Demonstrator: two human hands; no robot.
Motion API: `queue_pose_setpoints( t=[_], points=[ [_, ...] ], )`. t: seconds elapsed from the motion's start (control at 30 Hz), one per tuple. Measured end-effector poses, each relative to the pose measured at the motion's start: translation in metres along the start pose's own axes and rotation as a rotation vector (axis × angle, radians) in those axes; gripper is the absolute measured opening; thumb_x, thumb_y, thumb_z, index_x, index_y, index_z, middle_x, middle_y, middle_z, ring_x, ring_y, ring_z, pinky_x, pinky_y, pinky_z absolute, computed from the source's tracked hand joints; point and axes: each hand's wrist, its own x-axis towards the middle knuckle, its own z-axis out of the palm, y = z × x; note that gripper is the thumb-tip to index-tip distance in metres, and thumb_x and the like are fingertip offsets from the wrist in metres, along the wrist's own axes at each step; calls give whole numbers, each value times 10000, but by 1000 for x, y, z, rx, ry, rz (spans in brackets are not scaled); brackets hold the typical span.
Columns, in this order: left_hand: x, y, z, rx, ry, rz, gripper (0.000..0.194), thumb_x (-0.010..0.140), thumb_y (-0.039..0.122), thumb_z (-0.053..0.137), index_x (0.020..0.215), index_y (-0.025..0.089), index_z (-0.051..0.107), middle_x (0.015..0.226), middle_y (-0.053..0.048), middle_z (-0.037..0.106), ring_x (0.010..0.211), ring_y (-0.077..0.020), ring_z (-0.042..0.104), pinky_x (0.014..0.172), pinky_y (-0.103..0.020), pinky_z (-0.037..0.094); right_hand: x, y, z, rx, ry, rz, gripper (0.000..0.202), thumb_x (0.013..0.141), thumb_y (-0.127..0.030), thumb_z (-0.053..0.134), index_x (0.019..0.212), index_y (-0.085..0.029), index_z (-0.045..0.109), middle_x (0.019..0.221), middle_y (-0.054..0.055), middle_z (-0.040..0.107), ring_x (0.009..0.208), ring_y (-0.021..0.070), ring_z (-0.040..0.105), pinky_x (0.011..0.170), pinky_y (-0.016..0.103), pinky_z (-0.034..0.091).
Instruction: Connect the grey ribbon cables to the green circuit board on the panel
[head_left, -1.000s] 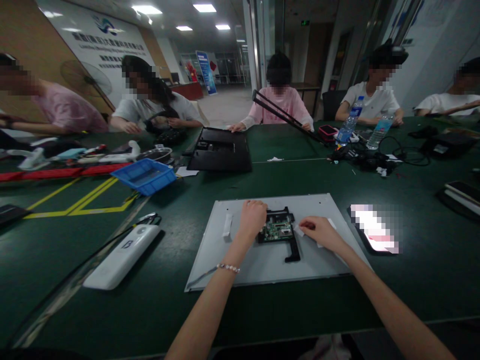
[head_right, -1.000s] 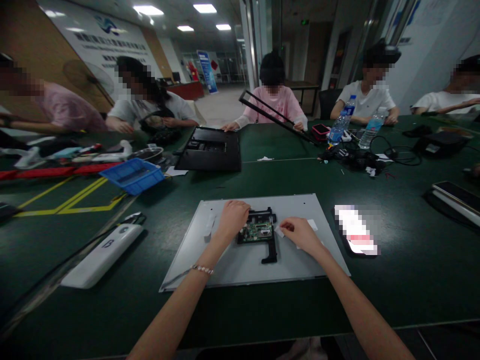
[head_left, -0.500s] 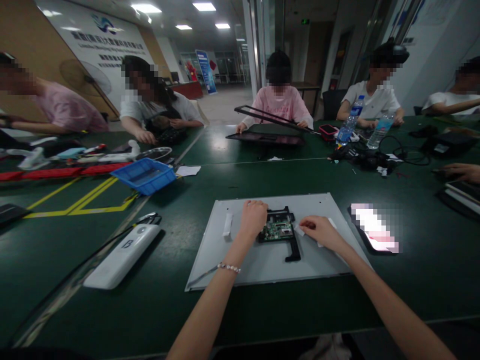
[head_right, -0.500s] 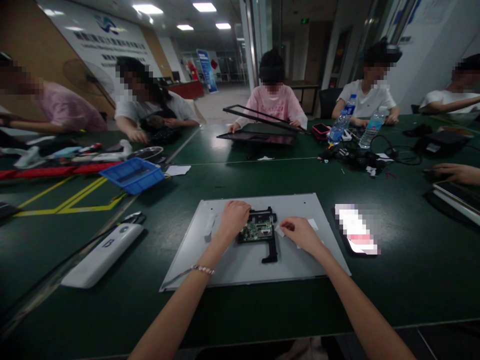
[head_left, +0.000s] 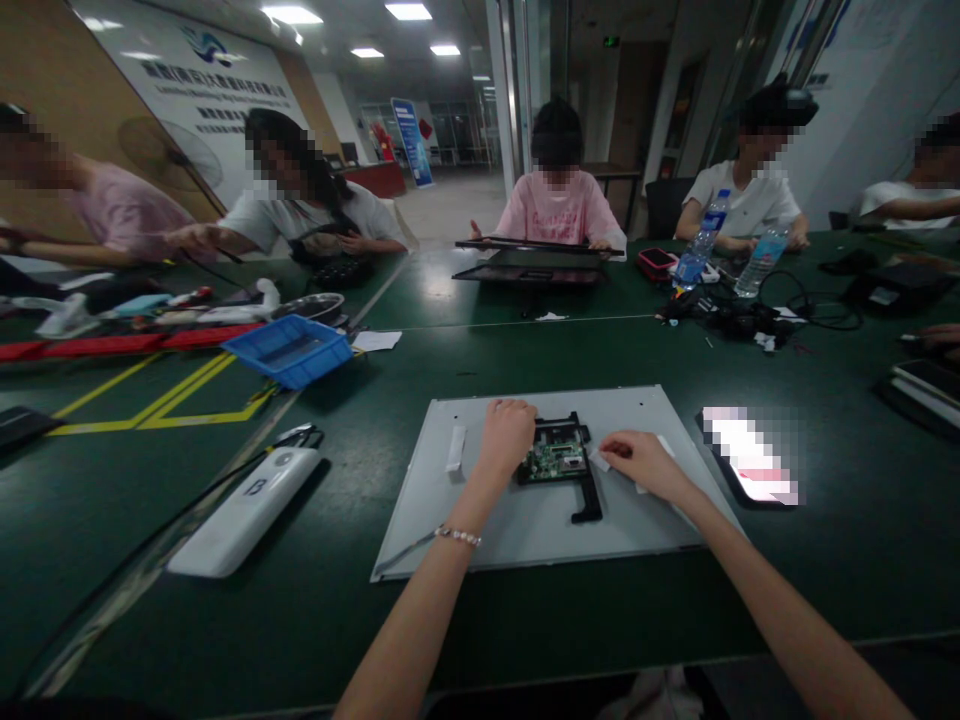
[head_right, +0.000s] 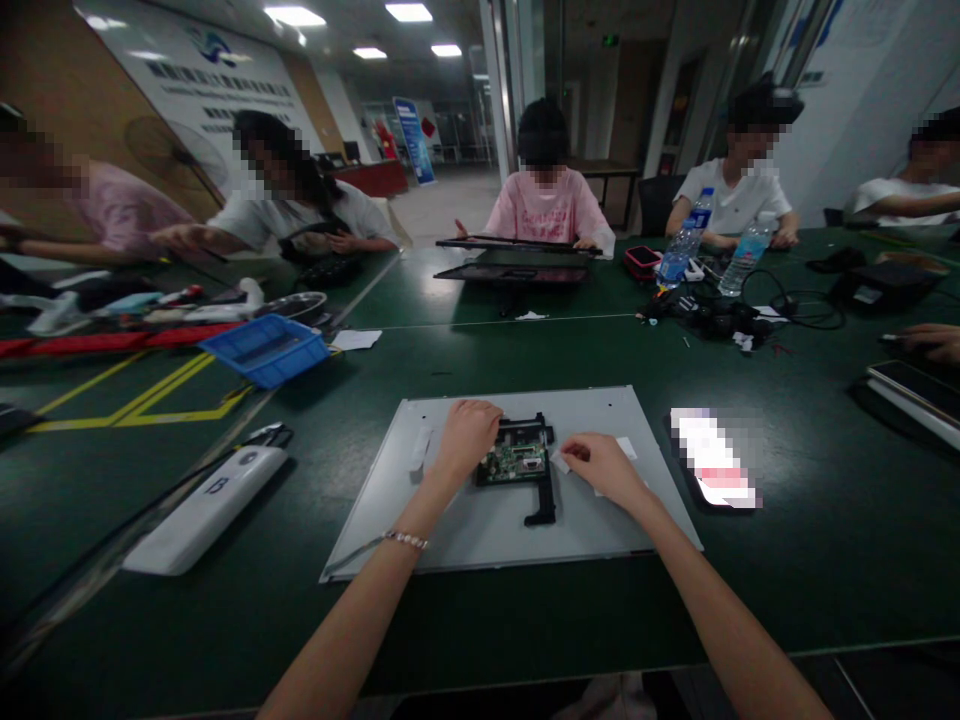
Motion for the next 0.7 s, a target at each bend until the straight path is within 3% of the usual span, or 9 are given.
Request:
queue_pose_setpoints(
  t=[0.7],
  points=[
    [-1,-1,5,-72,112,-40,234,886,147,457,934,187,682,974,-75,675,994,-212,549,924,-354,335,-1,-3,-2,18,40,21,144,793,-253,557,877,-192,657,764,22,670,704,166,628,666,283,484]
  ],
)
